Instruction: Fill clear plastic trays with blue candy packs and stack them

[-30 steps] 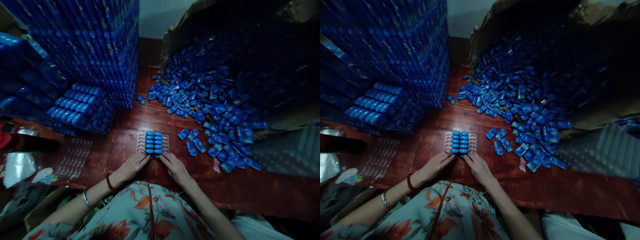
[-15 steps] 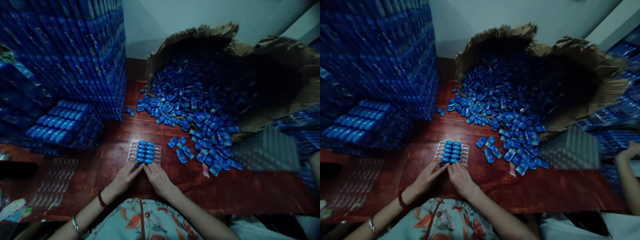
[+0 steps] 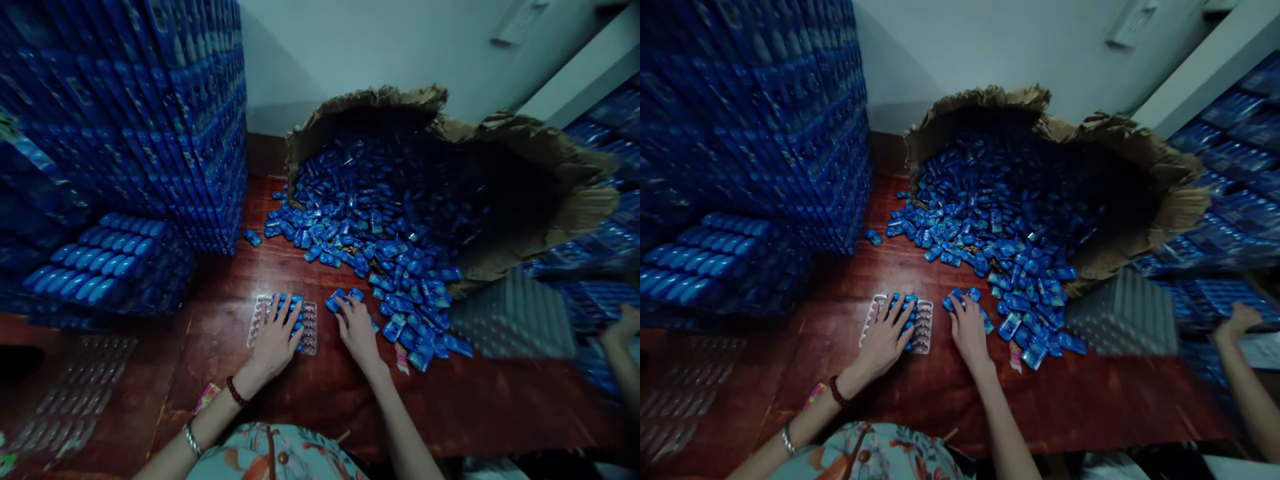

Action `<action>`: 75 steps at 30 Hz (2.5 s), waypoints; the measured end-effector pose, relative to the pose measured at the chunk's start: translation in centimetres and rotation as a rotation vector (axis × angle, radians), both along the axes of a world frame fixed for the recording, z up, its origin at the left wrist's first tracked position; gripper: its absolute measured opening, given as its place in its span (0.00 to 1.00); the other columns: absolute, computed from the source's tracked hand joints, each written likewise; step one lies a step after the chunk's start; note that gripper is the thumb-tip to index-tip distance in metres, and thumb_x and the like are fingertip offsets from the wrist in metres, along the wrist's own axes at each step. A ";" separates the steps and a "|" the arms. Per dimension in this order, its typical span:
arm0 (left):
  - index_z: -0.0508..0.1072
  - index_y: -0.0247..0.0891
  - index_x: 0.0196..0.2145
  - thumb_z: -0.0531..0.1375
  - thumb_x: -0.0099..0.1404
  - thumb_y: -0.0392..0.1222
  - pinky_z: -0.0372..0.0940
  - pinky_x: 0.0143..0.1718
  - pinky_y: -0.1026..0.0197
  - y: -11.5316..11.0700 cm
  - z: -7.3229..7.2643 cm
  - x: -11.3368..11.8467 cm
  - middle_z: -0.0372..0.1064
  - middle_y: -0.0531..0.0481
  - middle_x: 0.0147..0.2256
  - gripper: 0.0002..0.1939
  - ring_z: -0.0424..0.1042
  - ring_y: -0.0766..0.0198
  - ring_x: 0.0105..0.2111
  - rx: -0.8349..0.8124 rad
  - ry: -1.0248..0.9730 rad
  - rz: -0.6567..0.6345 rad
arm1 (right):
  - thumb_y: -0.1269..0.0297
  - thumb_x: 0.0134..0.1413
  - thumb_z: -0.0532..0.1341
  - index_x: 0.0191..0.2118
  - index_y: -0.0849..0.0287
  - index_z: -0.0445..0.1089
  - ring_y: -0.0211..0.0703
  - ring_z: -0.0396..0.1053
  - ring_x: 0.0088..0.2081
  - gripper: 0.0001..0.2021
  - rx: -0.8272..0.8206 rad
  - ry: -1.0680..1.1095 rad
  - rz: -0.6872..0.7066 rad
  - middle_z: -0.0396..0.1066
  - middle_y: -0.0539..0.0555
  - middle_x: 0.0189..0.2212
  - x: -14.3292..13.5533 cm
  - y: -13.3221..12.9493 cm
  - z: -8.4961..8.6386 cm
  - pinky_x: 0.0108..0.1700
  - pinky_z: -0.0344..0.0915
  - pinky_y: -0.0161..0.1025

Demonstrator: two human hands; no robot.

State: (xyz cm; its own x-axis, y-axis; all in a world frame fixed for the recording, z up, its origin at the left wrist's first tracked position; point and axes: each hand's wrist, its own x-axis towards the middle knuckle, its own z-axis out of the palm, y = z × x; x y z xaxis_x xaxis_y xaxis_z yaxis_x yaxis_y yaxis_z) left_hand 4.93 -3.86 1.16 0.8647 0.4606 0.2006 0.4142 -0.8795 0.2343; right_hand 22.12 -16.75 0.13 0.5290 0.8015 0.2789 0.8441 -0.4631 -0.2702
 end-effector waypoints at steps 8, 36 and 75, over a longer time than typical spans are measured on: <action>0.63 0.40 0.54 0.46 0.70 0.44 0.55 0.56 0.44 4.4 2.3 2.9 0.64 0.44 0.52 0.18 0.61 0.57 0.53 -0.274 -0.185 -0.081 | 0.83 0.50 0.49 0.54 0.58 0.63 0.52 0.64 0.51 0.26 -0.421 -0.183 0.198 0.65 0.65 0.51 2.8 3.4 0.4 0.44 0.65 0.45; 0.65 0.32 0.41 0.55 0.61 0.47 0.67 0.33 0.63 14.2 0.8 5.4 0.71 0.44 0.36 0.15 0.71 0.63 0.33 -0.867 -0.441 0.065 | 0.56 0.54 0.57 0.40 0.59 0.68 0.44 0.71 0.37 0.13 0.474 0.723 -0.059 0.73 0.55 0.35 -1.4 3.2 -0.9 0.43 0.67 0.43; 0.69 0.37 0.45 0.48 0.68 0.40 0.64 0.41 0.61 11.3 0.1 -2.9 0.67 0.45 0.39 0.13 0.67 0.62 0.39 -0.396 -0.119 -0.292 | 0.62 0.60 0.52 0.52 0.55 0.64 0.45 0.69 0.42 0.15 -0.502 0.301 0.431 0.72 0.56 0.40 2.1 6.1 6.5 0.40 0.60 0.36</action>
State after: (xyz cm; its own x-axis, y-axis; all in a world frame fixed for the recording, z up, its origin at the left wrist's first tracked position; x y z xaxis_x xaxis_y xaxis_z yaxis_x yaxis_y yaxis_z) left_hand 2.08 7.44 1.31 0.9506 0.2637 0.1639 0.1145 -0.7885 0.6043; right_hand 24.18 -10.62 6.64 0.1337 0.9491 -0.2852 0.9020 -0.2357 -0.3617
